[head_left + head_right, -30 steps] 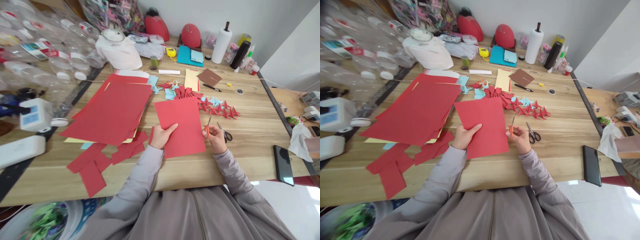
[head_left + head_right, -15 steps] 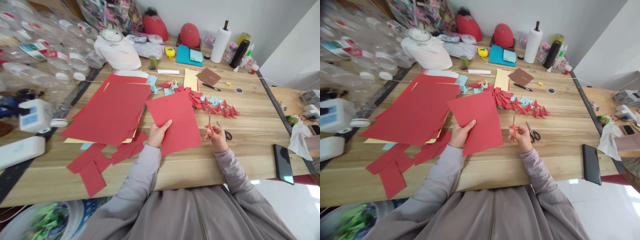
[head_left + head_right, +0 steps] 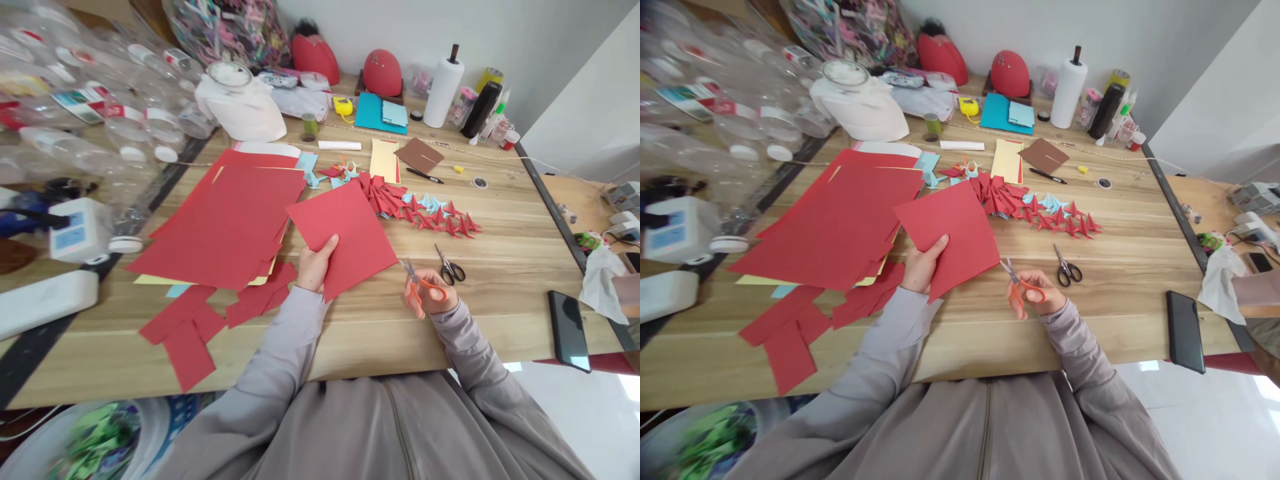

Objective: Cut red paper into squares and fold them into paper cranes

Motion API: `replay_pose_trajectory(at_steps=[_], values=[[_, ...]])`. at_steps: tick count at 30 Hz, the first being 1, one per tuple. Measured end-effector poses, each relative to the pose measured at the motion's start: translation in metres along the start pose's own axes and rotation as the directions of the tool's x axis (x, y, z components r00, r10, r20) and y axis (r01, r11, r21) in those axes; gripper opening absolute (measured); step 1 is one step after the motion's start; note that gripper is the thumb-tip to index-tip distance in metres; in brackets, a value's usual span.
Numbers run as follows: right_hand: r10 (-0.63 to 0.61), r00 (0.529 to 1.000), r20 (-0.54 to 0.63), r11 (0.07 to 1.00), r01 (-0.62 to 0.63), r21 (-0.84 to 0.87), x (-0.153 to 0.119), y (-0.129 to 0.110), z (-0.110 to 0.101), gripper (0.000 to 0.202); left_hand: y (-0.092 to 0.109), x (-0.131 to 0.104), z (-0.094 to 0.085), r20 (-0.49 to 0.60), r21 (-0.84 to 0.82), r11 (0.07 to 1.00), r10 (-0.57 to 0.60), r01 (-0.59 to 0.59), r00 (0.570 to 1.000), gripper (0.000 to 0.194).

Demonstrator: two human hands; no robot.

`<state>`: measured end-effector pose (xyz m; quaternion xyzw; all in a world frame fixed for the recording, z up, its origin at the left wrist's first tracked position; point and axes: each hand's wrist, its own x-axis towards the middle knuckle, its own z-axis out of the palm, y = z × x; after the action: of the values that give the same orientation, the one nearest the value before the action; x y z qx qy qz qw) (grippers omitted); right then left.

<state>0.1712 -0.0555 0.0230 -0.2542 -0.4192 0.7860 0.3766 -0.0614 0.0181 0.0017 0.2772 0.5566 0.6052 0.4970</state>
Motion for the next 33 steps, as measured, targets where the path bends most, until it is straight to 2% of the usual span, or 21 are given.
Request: replay_pose_trajectory(at_steps=[3,11,16,20,26,29,33], values=[[0.076,0.996,0.048,0.997,-0.076,-0.012,0.000,-0.002,0.003,0.052,-0.001,0.003,-0.001,-0.021,-0.014,1.000,0.016,-0.017,1.000,0.038],[0.070,0.998,0.012,0.997,-0.069,-0.016,0.003,0.002,0.000,0.051,0.000,0.001,0.000,-0.019,0.009,0.999,0.045,-0.045,0.999,0.037],[0.071,0.997,0.007,0.997,-0.071,0.001,0.003,0.005,-0.005,0.050,-0.001,0.001,-0.001,-0.005,-0.015,1.000,0.014,-0.014,1.000,0.042],[0.062,0.998,-0.014,0.998,-0.061,0.026,0.005,0.007,-0.005,0.051,0.002,-0.003,-0.001,0.076,-0.046,0.998,-0.027,0.030,0.997,0.047],[0.033,0.994,-0.102,0.999,-0.037,-0.036,0.006,0.006,-0.002,0.055,0.006,-0.016,0.003,0.211,-0.003,0.995,-0.100,0.103,0.972,0.054],[0.027,0.994,-0.107,0.999,-0.031,-0.035,0.007,0.003,0.001,0.054,0.009,-0.021,0.005,0.225,0.014,0.993,-0.119,0.119,0.967,0.055],[-0.027,0.983,-0.184,0.999,0.020,-0.038,0.009,0.001,0.005,0.056,0.012,-0.027,0.009,0.205,0.010,0.994,-0.105,0.105,0.973,0.056]])
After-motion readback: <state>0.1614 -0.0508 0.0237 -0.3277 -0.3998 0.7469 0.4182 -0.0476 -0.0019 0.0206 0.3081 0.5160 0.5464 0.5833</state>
